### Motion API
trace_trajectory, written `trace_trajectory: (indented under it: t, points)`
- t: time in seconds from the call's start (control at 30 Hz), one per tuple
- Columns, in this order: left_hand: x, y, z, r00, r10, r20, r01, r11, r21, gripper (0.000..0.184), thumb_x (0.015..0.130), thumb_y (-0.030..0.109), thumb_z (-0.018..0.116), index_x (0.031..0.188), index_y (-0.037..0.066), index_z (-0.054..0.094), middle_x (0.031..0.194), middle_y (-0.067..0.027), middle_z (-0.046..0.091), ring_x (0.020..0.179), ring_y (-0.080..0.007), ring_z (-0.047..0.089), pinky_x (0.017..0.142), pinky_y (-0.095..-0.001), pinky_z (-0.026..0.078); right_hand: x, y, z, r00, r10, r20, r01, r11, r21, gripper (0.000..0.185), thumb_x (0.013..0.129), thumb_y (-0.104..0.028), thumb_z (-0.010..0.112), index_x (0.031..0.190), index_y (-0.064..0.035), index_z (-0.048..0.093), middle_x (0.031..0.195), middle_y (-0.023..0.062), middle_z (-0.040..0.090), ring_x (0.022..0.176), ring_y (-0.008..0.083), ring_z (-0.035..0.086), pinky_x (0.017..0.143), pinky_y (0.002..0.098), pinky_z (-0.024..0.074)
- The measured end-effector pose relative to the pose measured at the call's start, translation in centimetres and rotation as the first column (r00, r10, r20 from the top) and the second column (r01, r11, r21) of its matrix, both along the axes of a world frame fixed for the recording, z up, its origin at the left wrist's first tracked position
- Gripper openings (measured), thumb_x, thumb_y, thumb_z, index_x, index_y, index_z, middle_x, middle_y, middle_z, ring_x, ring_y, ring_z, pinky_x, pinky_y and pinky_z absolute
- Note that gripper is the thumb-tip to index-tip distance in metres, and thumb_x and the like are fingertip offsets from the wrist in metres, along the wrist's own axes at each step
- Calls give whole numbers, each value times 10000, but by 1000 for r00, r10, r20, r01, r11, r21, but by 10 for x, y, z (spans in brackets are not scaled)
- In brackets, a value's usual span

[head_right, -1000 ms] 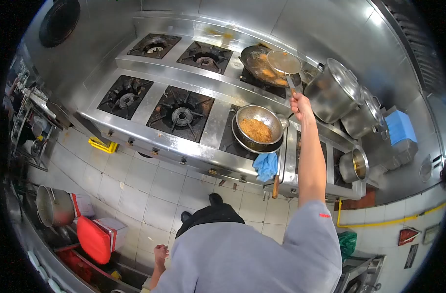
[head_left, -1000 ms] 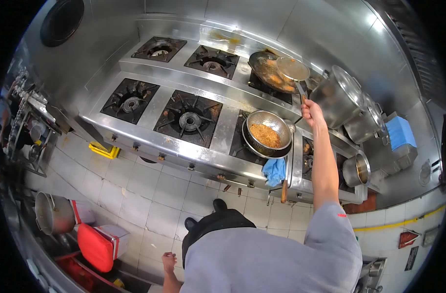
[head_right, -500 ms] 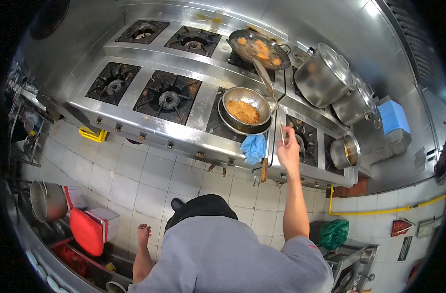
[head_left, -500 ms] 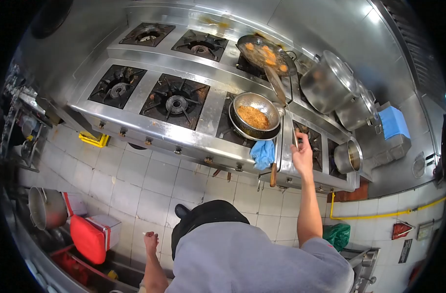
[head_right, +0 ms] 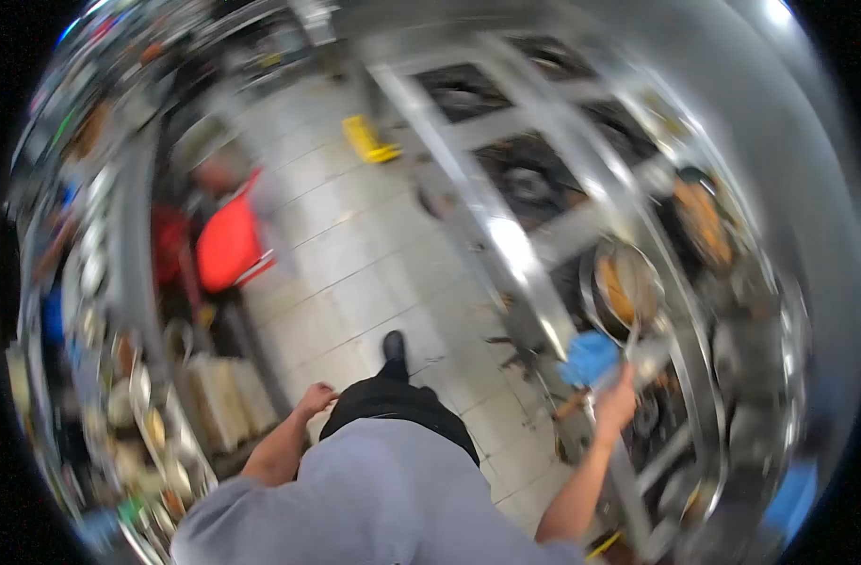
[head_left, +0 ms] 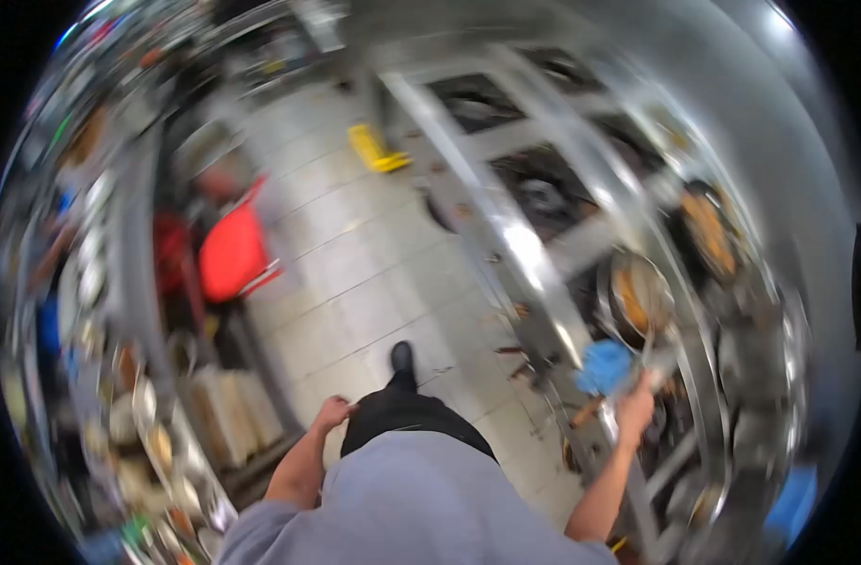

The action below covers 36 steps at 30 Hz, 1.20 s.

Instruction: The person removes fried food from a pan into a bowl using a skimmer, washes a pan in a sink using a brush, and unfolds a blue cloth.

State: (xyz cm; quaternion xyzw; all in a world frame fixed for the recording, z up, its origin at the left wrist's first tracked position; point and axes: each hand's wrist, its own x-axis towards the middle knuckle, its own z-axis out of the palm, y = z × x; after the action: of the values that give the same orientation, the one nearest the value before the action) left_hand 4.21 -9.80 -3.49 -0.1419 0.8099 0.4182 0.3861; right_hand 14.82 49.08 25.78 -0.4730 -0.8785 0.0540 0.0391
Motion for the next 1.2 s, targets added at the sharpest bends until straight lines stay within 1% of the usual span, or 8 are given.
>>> trace_trajectory:
  t: [0.2, 0.27, 0.3, 0.6, 0.7, 0.87, 1.07, 1.2]
  points:
    - [104, -6, 79, 964, 175, 200, -189, 981, 52, 578, 745, 456, 746, 1067, 3, 588, 834, -81, 659, 763, -177, 628, 638, -326, 538, 30, 22, -11, 925, 191, -328, -209, 978, -19, 526, 773, 36, 485, 1280, -89, 426, 1146, 257, 570, 1085, 435, 538, 914, 442, 419]
    - [128, -25, 74, 950, 254, 179, -268, 962, 56, 586, 739, 458, 750, 1047, -17, 601, 837, -102, 659, 735, -184, 631, 605, -315, 538, 31, 61, -52, 721, 408, -560, -292, 912, 288, 402, 881, -16, 507, 1264, -101, 420, 1044, 163, 597, 744, 359, 594, 669, 401, 482]
    - [139, -35, 64, 943, 280, 178, -294, 954, 59, 594, 733, 460, 754, 1027, -37, 614, 839, -124, 659, 707, -190, 634, 572, -303, 538, 15, 32, -11, 782, -288, -553, -14, 879, -477, 356, 906, -78, 523, 1246, -111, 426, 878, 88, 564, 506, 175, 458, 427, 292, 384]
    - [178, -50, 90, 904, 364, 222, -364, 930, -45, 671, 731, 549, 710, 1118, 9, 617, 954, -115, 662, 821, -268, 641, 724, -409, 529, -14, 132, -61, 542, -814, -208, -763, -372, -528, 186, 974, -174, 457, 877, -17, 476, 666, 37, 470, 558, 87, 461, 458, 211, 416]
    - [192, -86, 36, 953, 301, 37, -299, 953, -50, 561, 720, 454, 735, 1036, -1, 649, 842, -118, 680, 799, -256, 658, 728, -388, 535, -14, 99, -24, 382, -848, -368, -761, -62, -645, 413, 849, -41, 579, 1217, 64, 422, 1036, 182, 514, 645, 139, 474, 491, 210, 434]
    - [164, -99, 95, 823, 513, -244, -558, 809, -185, 293, 722, 307, 695, 654, 24, 661, 702, -172, 654, 718, -287, 649, 677, -387, 505, -34, 1, 22, -14, -856, -517, -668, 393, -632, 62, 807, -23, 576, 773, 4, 531, 835, 168, 559, 701, 198, 522, 542, 251, 475]
    - [87, -147, 58, 722, 662, -201, -579, 738, 348, 192, 768, 230, 680, 864, 67, 648, 707, -58, 625, 609, -151, 564, 556, -302, 451, -34, -67, 15, -306, -861, -406, -764, 477, -435, 29, 793, -64, 594, 796, -43, 614, 833, 108, 626, 787, 249, 576, 610, 344, 493]
    - [-21, -212, 123, 709, 705, 5, -564, 563, 604, 166, 819, 123, 648, 975, 96, 595, 773, 4, 591, 632, -87, 519, 528, -256, 414, -32, -102, -56, -71, -879, -471, -878, 279, -389, 256, 849, -158, 590, 1031, 19, 606, 934, 148, 633, 895, 276, 570, 689, 432, 483]
